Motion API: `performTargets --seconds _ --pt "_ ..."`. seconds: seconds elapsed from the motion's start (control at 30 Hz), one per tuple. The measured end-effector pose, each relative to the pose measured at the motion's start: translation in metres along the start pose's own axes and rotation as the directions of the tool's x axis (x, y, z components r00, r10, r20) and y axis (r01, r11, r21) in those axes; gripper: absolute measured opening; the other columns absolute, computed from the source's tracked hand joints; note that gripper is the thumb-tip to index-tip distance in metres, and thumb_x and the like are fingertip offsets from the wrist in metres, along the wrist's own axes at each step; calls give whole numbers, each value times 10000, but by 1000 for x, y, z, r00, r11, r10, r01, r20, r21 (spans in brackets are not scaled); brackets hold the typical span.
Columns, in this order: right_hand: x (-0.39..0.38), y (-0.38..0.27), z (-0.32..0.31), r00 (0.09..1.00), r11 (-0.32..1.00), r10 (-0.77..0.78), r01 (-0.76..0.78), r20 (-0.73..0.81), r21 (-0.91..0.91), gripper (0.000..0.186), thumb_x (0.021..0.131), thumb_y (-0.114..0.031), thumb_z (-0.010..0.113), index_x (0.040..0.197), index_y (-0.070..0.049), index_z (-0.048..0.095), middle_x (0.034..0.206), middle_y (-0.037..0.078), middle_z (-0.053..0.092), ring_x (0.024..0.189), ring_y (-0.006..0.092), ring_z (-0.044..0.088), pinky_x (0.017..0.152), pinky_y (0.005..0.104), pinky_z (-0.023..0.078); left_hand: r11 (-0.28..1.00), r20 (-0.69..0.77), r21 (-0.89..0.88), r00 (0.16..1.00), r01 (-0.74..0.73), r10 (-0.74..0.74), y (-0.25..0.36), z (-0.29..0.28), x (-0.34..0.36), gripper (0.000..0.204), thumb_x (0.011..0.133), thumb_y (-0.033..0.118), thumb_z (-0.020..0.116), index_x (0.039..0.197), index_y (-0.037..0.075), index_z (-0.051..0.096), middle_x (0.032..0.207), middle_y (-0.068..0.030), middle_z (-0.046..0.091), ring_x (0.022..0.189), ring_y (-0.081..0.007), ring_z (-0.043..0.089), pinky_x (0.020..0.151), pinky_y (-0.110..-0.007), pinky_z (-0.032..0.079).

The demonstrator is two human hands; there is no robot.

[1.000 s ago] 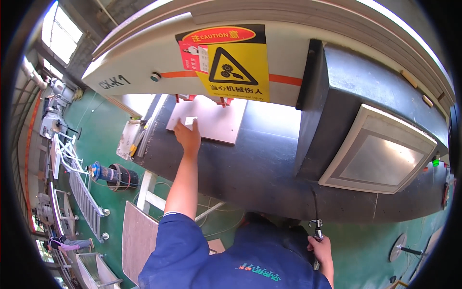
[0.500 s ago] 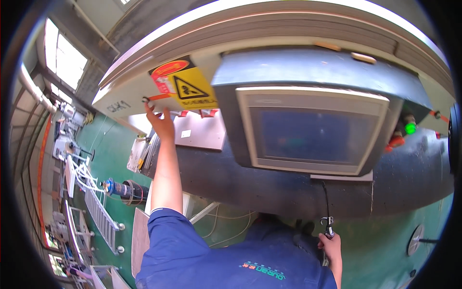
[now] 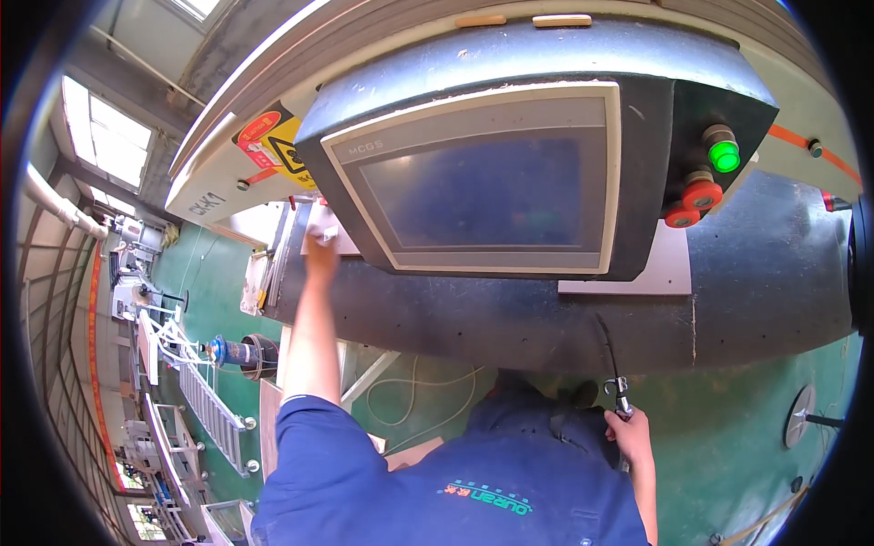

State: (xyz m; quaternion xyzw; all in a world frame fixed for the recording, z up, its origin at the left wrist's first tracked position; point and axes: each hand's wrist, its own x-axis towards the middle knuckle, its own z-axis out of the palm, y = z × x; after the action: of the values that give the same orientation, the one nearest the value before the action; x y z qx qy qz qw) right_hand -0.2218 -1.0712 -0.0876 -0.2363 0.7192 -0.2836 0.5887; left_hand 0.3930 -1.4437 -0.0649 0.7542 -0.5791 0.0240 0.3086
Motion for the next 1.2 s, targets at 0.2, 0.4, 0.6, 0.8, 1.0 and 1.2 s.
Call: performTargets --seconds 0.2,0.4,0.6,0.8,1.0,1.2 --pt "1 -4 5 990 998 38 -31 -134 60 216 843 -215 643 764 -25 579 565 25 563 501 109 553 488 267 434 937 659 4 706 -350 261 137 75 -154 247 893 221 502 877 9 629 985 -256 615 925 -397 587 797 -471 458" --pt "0 -18 -6 954 982 184 -189 -236 2 287 860 -296 615 764 -26 600 542 37 567 489 135 557 515 304 437 919 679 -315 620 -238 393 307 90 -233 436 831 233 648 1204 25 558 1255 -214 532 1170 -349 481 973 -410 392" --pt "-23 14 -29 923 978 177 -126 -343 164 283 866 -275 618 709 -44 571 520 35 547 471 133 538 494 319 418 776 651 -362 457 -516 607 380 132 -256 625 862 369 594 1368 48 413 1437 -241 344 1328 -394 316 1087 -443 276" --pt "-34 49 -51 910 949 217 -113 -353 294 273 870 -256 629 706 -47 568 518 25 550 457 113 527 474 284 420 721 643 -192 469 -665 605 394 104 -311 661 861 440 570 1354 25 423 1407 -273 357 1273 -430 360 1049 -466 330" --pt "-44 70 -76 932 928 195 -73 -307 366 241 866 -207 639 700 -50 564 503 17 539 424 103 505 428 255 397 654 668 -704 54 -276 742 402 73 -339 574 818 393 662 1305 128 512 1367 -206 423 1277 -414 365 1062 -482 305" --pt "-46 92 -93 952 945 128 -33 -277 324 221 871 -184 634 720 -35 571 510 15 538 425 91 500 424 247 392 565 783 -209 210 -798 586 385 79 -288 993 649 609 729 1456 207 314 1544 -126 175 1425 -356 127 1129 -524 144"
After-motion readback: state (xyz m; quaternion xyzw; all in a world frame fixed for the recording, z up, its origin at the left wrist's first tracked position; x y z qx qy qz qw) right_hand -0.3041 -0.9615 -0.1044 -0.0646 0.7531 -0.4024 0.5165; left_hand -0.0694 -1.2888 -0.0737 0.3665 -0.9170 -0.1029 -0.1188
